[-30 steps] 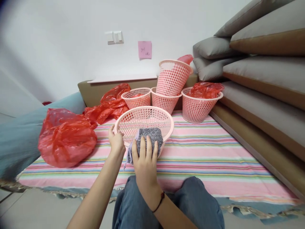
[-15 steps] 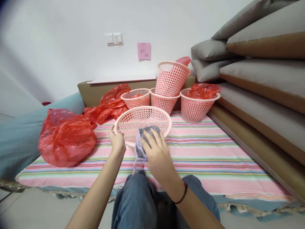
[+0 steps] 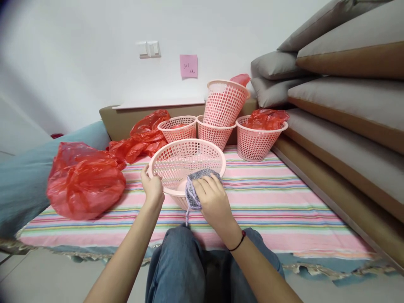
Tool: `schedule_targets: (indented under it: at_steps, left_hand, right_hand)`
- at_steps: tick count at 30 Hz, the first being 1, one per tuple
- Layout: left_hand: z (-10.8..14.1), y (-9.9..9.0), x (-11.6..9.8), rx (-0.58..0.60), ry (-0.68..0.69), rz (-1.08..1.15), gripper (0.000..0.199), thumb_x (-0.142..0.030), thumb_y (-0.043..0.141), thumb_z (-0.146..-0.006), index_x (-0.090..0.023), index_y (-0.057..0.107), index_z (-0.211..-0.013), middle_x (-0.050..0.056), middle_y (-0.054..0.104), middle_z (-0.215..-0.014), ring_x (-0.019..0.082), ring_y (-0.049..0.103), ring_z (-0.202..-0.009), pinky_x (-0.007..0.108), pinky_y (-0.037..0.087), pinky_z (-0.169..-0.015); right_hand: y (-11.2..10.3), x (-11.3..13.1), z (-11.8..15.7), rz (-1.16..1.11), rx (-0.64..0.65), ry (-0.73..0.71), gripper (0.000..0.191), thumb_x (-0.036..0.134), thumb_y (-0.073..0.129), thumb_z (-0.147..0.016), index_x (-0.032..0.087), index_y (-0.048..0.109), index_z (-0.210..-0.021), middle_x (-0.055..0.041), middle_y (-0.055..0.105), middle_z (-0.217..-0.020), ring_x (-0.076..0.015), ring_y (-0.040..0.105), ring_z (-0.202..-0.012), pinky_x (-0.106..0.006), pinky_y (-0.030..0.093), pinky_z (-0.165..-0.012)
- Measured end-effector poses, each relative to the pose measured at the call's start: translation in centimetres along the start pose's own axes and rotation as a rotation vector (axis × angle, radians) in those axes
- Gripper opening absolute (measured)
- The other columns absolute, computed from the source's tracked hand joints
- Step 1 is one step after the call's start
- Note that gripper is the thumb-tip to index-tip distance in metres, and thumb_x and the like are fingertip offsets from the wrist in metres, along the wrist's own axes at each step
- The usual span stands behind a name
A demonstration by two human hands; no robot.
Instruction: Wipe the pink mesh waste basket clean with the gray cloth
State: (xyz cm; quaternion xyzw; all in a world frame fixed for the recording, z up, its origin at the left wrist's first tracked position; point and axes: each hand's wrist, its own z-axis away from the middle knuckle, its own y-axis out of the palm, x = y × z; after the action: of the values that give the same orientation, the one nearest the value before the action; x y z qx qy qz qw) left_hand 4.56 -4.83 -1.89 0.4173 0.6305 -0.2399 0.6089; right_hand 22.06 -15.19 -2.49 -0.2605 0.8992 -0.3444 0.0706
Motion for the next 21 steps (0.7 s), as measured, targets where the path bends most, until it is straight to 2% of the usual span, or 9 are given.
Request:
schedule_targets:
  at_steps: [7, 10, 14, 18, 21]
  left_hand:
    - [-0.6, 0.1, 0.5, -0.054, 0.013, 0.035, 0.067, 0.006, 0.045, -0.059, -0.019, 0.047, -0.121, 0.005, 0.060, -0.109, 0.016, 0.062, -0.102, 0.034, 0.045, -0.100]
    - [-0.9, 0.1, 0.7, -0.057, 0.010, 0.047, 0.064, 0.006, 0.046, -0.057, -0.018, 0.049, -0.117, 0.004, 0.060, -0.105, 0.016, 0.061, -0.101, 0.035, 0.045, -0.100]
    - [-0.9, 0.0, 0.6, -0.036, 0.009, 0.068, 0.061, 0.005, 0.047, -0.055, -0.018, 0.054, -0.111, 0.003, 0.060, -0.102, 0.016, 0.060, -0.100, 0.036, 0.044, -0.101]
    - [-0.2, 0.2, 0.1, -0.002, -0.028, 0.123, 0.063, 0.006, 0.047, -0.054, -0.019, 0.055, -0.111, 0.001, 0.061, -0.098, 0.014, 0.061, -0.093, 0.035, 0.046, -0.099]
    - [0.4, 0.5, -0.9, 0.016, -0.068, 0.167, 0.064, 0.007, 0.048, -0.054, -0.019, 0.055, -0.112, 0.001, 0.062, -0.100, 0.014, 0.062, -0.093, 0.033, 0.047, -0.097]
  right_hand:
    - [1.6, 3.1, -0.5, 0.099, -0.104, -0.031, 0.037, 0.004, 0.041, -0.088, 0.007, 0.064, -0.117, -0.0138, 0.071, -0.110, -0.0264, 0.059, -0.106, -0.047, 0.045, -0.106]
    - [1.9, 3.2, -0.6, 0.092, -0.126, -0.063, 0.038, 0.004, 0.041, -0.088, 0.006, 0.063, -0.119, -0.0151, 0.070, -0.114, -0.0268, 0.059, -0.109, -0.047, 0.044, -0.107]
    - [0.5, 1.3, -0.2, -0.002, -0.041, -0.083, 0.045, 0.003, 0.041, -0.084, 0.010, 0.059, -0.124, -0.0151, 0.068, -0.120, -0.0271, 0.059, -0.113, -0.050, 0.045, -0.106]
    - [-2.2, -1.5, 0.5, -0.174, 0.071, -0.058, 0.048, 0.007, 0.051, -0.077, 0.009, 0.055, -0.126, -0.0183, 0.065, -0.124, -0.0287, 0.057, -0.119, -0.053, 0.044, -0.107]
    - [-4.3, -2.8, 0.8, -0.285, 0.115, -0.060, 0.049, 0.006, 0.054, -0.072, 0.013, 0.057, -0.120, -0.0167, 0.065, -0.123, -0.0280, 0.058, -0.119, -0.051, 0.046, -0.105]
